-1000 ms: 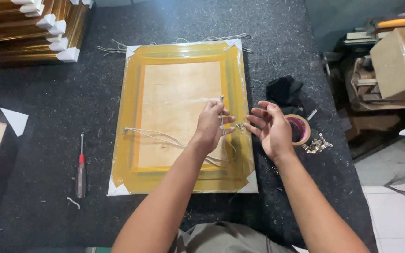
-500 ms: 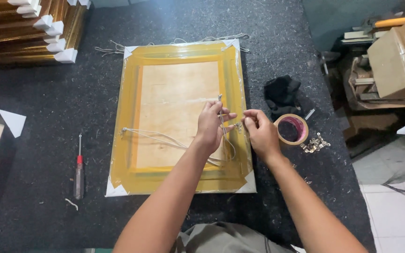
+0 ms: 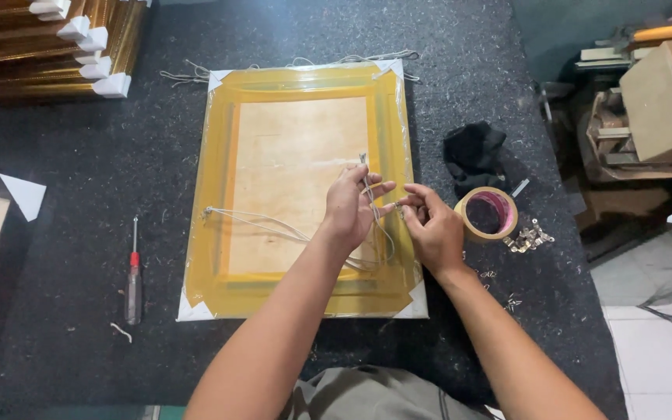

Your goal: Attaching a metal hanging wire to the back of a picture frame by securing eyelets with a screwdriver and twisting the wire through them.

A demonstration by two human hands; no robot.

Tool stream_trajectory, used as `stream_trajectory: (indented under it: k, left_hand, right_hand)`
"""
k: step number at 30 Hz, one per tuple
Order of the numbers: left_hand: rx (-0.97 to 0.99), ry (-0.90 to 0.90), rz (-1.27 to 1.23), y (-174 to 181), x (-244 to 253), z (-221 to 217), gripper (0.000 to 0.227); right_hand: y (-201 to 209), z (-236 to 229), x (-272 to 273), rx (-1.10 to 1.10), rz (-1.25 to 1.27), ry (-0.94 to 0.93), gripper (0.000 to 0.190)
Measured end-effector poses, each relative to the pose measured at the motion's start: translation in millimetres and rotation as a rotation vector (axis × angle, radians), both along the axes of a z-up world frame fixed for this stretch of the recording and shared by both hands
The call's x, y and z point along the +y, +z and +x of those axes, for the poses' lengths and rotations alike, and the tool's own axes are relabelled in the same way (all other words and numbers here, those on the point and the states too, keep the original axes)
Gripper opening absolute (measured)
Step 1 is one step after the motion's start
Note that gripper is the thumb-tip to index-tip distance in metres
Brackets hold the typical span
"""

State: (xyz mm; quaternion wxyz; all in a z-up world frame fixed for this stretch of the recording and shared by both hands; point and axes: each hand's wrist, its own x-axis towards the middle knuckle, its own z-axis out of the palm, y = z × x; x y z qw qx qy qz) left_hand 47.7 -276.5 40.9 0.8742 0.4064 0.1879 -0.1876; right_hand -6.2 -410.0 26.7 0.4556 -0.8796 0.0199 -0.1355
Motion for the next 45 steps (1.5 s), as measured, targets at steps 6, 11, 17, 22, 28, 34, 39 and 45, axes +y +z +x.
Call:
stream_trajectory:
  k: [6,11,17,22,28,34,39,45]
  left_hand:
    - [0.026,0.003,-0.039,-5.3,2.1,1.5,0.011]
    - [0.053,0.002,-0.088,-8.0,-5.5,2.8,0.012]
    - [-0.010,-0.044,0.008,6.9,-7.5,5.1,0.012]
    - [0.027,-0.060,0.111,11.8,-1.0,2.0,0.010]
    - [0.060,-0.032,-0.022,-0.1,-7.6,1.1,0.012]
    - [0.045,-0.001,0.032,12.0,-9.9,-4.4,0.011]
    - [0.036,0.006,-0.017,8.6,-10.3,0.0,0.012]
    - [0.013,-0.016,-0.035,3.6,-5.8,-0.3,0.014]
  right_hand:
    - [4.1,-0.5,3.3,-0.023,-0.017,0.000,0.032]
    - [6.1,-0.7,5.0,-0.027,-0.023,-0.004,0.031]
    - [5.3,-0.6,2.5,-0.028,-0.017,-0.028,0.031]
    - [2.4,0.5,3.9,-0.052,-0.006,0.000,0.031]
    - [3.1,-1.0,3.2,-0.028,0.000,0.000,0.029]
    - [7.6,-1.1,4.7,-0.048,-0.016,-0.013,0.030]
    - [7.8,-1.4,6.4,-0.058,-0.015,-0.023,0.029]
    - [5.9,-0.3,3.6,-0.044,-0.032,-0.008,0.030]
